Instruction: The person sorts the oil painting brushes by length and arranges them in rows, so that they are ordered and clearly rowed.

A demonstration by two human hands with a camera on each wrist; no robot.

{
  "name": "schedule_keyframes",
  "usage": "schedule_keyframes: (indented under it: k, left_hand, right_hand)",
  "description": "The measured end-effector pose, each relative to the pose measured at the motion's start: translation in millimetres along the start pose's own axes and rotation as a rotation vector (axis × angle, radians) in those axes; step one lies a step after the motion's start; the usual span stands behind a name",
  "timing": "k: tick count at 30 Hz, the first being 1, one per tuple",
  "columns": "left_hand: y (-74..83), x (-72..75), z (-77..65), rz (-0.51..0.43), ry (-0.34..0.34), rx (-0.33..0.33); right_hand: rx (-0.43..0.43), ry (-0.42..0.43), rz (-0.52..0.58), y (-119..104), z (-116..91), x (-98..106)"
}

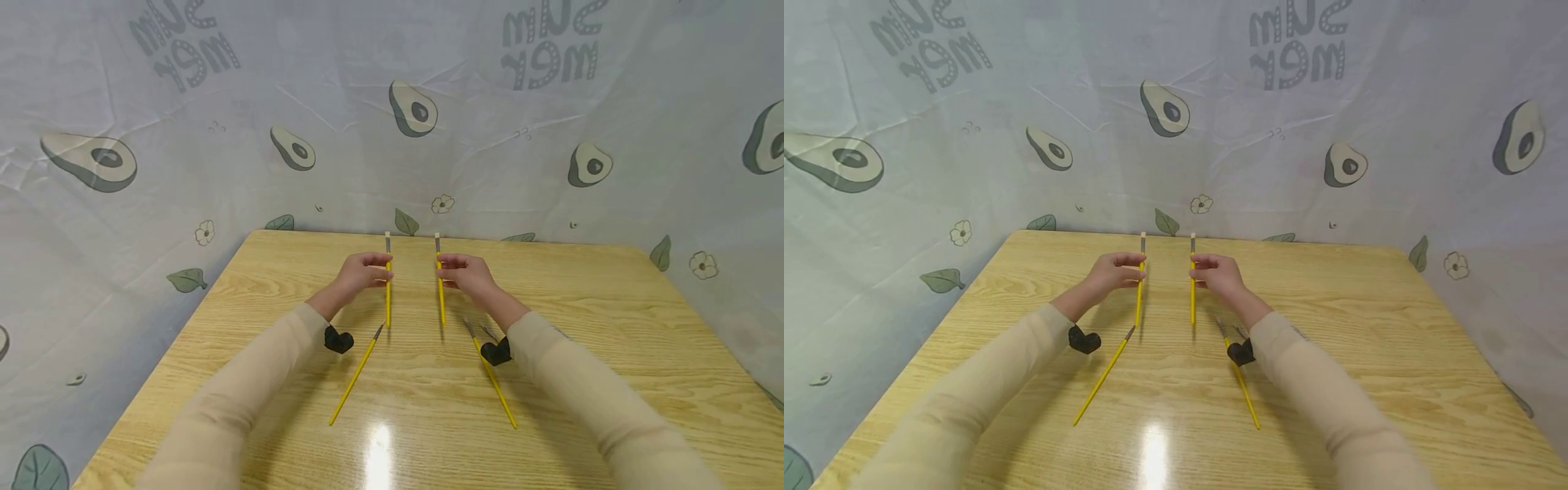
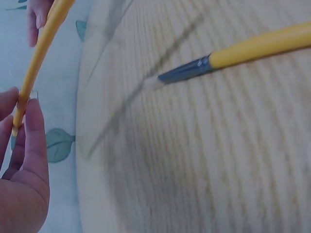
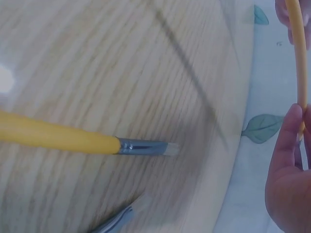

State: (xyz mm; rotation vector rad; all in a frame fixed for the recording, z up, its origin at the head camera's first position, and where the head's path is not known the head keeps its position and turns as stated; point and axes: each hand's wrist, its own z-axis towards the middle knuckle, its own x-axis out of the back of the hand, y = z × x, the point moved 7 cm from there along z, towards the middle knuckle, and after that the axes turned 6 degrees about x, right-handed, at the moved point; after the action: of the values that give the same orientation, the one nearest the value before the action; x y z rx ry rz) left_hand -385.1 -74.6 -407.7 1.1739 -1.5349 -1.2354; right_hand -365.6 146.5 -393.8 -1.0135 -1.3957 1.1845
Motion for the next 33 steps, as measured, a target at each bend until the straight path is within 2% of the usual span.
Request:
schedule_keyframes:
  k: [8,15,23,33]
  left_hand:
    - [-1.8,11.5,10.9,0.064,0.020,0.007]
    - [1.4,20.1,20.5,0.019,0.021,0.002]
    - [0.9,21.9,33.1,0.060,0.024,0.024]
    - [-2.5,18.2,45.9,0.103,-0.003,0.012]
  right_hand:
    - [-0.023,0.021,0.040,6,11,2]
    - [-0.049,0.036,0.050,13,22,3]
    - [-0.066,0.035,0.046,15,35,2]
    - [-0.081,0.059,0.027,30,56,0]
